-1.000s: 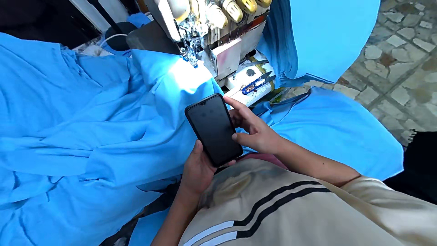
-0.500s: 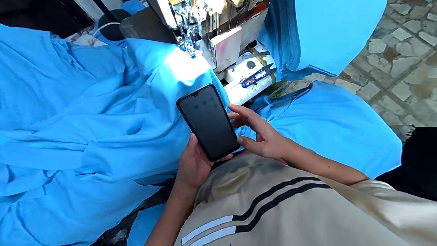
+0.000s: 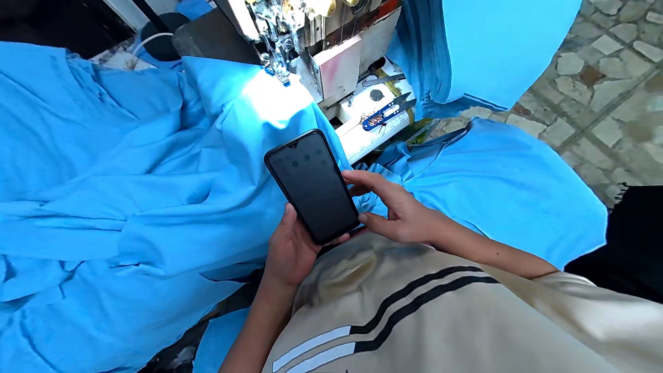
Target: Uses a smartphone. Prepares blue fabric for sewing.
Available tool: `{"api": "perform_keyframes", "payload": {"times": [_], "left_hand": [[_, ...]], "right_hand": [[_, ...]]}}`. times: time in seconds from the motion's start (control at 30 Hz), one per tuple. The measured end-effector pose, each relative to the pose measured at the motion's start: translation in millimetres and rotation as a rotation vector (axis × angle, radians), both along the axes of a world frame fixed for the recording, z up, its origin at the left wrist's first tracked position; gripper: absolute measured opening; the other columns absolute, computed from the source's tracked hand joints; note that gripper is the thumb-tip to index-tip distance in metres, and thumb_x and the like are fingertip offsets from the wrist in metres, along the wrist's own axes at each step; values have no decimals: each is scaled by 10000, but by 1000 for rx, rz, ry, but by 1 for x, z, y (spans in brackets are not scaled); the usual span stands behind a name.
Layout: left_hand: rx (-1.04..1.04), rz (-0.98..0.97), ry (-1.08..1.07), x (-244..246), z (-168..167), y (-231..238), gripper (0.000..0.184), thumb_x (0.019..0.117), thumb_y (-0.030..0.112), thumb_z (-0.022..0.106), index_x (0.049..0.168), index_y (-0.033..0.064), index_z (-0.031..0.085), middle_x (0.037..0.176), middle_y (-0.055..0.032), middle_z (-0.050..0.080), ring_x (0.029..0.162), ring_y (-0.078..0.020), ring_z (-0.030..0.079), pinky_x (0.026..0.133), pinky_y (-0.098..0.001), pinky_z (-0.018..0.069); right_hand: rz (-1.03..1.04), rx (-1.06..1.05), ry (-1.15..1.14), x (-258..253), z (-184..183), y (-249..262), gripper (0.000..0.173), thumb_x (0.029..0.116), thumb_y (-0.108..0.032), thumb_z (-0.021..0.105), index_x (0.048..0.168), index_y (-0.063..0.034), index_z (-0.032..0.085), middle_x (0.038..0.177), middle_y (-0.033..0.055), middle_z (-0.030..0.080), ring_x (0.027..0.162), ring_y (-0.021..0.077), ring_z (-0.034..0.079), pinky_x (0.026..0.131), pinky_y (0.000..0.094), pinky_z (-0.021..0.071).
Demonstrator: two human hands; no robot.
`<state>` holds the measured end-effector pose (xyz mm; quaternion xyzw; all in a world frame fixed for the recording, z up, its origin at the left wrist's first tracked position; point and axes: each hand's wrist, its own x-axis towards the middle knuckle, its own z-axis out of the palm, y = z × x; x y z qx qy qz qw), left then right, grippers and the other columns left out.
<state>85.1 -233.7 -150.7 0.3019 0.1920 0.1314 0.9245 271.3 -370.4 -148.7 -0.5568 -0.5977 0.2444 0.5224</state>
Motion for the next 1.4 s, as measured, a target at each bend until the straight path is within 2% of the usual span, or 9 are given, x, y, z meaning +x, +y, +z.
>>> {"api": "perform_keyframes", "payload": {"times": [0.43,0.53,0.6,0.7,0.8,0.93,1.07,1.23,1.4], "left_hand": [[15,5,55,0,3,-2,433,1047,540,438,1310,245,616,1253,-79,707,1110,-304,713,869,-519,618],[16,16,79,1,4,-1,434,1057,534,411,1322,242,593,1260,-78,703,1108,-307,713,863,-518,621],[9,20,78,1,2,-1,426,1047,532,442,1324,247,595,1263,-77,702,1110,-306,712,861,-517,620],[-4,14,60,2,1,-1,425,1058,521,414,1339,250,581,1277,-80,692,1122,-311,706,869,-522,616],[9,13,55,4,2,-2,434,1072,512,382,1322,233,601,1238,-74,711,1093,-283,719,862,-495,624],[14,14,25,6,2,-3,401,1061,509,425,1268,244,644,1166,-23,732,1047,-177,725,863,-385,622],[10,26,22,4,1,-3,398,1072,488,405,1273,240,643,1178,-22,723,1066,-170,713,870,-383,616],[0,40,78,1,3,0,443,1078,505,351,1337,233,587,1265,-76,696,1121,-297,705,863,-523,615],[-11,11,11,4,2,2,435,1067,521,396,1315,238,613,1256,-75,702,1099,-286,716,848,-495,626]], "right_hand": [[18,48,-114,2,-8,-3,566,876,-76,603,1411,69,488,1375,195,568,1214,170,612,1015,301,535],[1,55,-174,2,-11,-4,518,884,-99,592,1373,58,528,1374,204,576,1290,201,568,1065,327,494],[-37,43,-215,1,-12,-5,502,889,-130,594,1361,35,556,1397,209,568,1341,246,532,1103,372,463],[-187,64,-336,-2,-14,-2,449,912,-210,589,1316,-14,603,1437,238,513,1313,326,521,1072,465,460],[-289,168,-504,-9,-9,8,360,927,-261,584,1232,-81,647,1425,251,527,1367,421,461,1121,578,358],[-189,297,-600,-22,-4,24,232,960,-268,553,1095,-142,693,1295,116,666,1398,395,444,1189,618,213],[-126,260,-608,-22,0,30,177,946,-237,577,1004,-128,704,1235,96,708,1419,401,438,1194,672,128],[-316,226,-618,-2,3,18,202,990,-217,513,1030,-84,660,1147,122,700,1350,379,494,1191,650,169],[-336,300,-582,-1,1,8,172,966,-197,527,969,-58,628,1123,154,665,1336,362,497,1218,600,182]]}}
